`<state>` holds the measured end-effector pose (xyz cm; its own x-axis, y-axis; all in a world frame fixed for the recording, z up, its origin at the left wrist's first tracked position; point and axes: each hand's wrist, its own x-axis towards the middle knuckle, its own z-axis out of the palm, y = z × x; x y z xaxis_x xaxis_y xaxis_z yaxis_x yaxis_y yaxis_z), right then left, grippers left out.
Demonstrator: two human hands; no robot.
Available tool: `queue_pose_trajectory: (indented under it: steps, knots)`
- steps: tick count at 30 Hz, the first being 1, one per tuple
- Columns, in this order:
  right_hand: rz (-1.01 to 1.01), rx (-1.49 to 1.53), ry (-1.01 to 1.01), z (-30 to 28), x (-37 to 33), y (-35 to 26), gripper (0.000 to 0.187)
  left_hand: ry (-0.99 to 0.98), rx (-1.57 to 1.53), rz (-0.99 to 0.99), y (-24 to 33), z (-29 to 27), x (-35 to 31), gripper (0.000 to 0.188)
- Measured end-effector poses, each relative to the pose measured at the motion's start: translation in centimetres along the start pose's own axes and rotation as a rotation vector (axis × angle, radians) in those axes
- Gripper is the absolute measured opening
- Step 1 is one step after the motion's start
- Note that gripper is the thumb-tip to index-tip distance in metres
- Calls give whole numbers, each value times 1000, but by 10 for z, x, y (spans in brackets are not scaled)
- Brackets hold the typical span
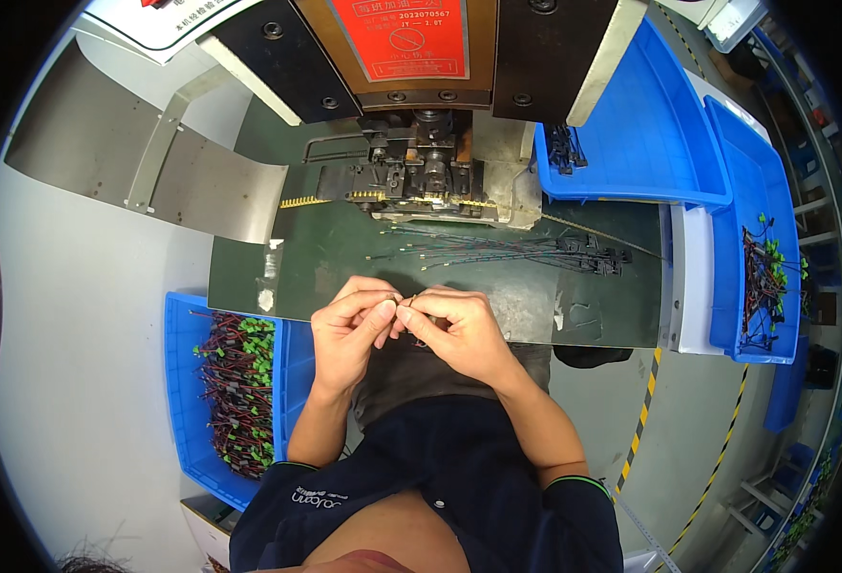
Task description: The person assembles wire harnesses by hand, inserting connectors into the harnesses and organizing the wires at an electronics assembly station.
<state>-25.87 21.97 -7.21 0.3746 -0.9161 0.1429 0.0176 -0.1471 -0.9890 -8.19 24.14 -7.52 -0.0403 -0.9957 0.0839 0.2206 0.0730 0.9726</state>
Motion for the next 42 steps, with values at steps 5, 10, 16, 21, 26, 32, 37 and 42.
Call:
queue_pose_trajectory:
  steps: [5,10,16,21,26,32,37,42]
  knots:
    - [40,82,-3,1,-2,9,15,31,-34,25,-2,3,0,8]
    - [91,100,6,2,-3,6,14,33,-42,17,-7,1,-1,8]
    - [59,53,34,2,-4,9,14,60,-68,20,-8,6,-1,9]
    - [178,232,103,3,-4,5,17,92,-75,32,-10,9,-1,10]
    - [220,339,171,6,-3,11,17,133,-14,97,-11,13,-4,9]
    - [202,429,404,1,18,20,20,141,-141,-19,-34,7,9,10]
    - [201,474,482,-11,40,19,20,252,514,339,-35,-8,18,13]
    - [253,563,487,-15,52,23,18,309,746,416,-43,-32,19,13]
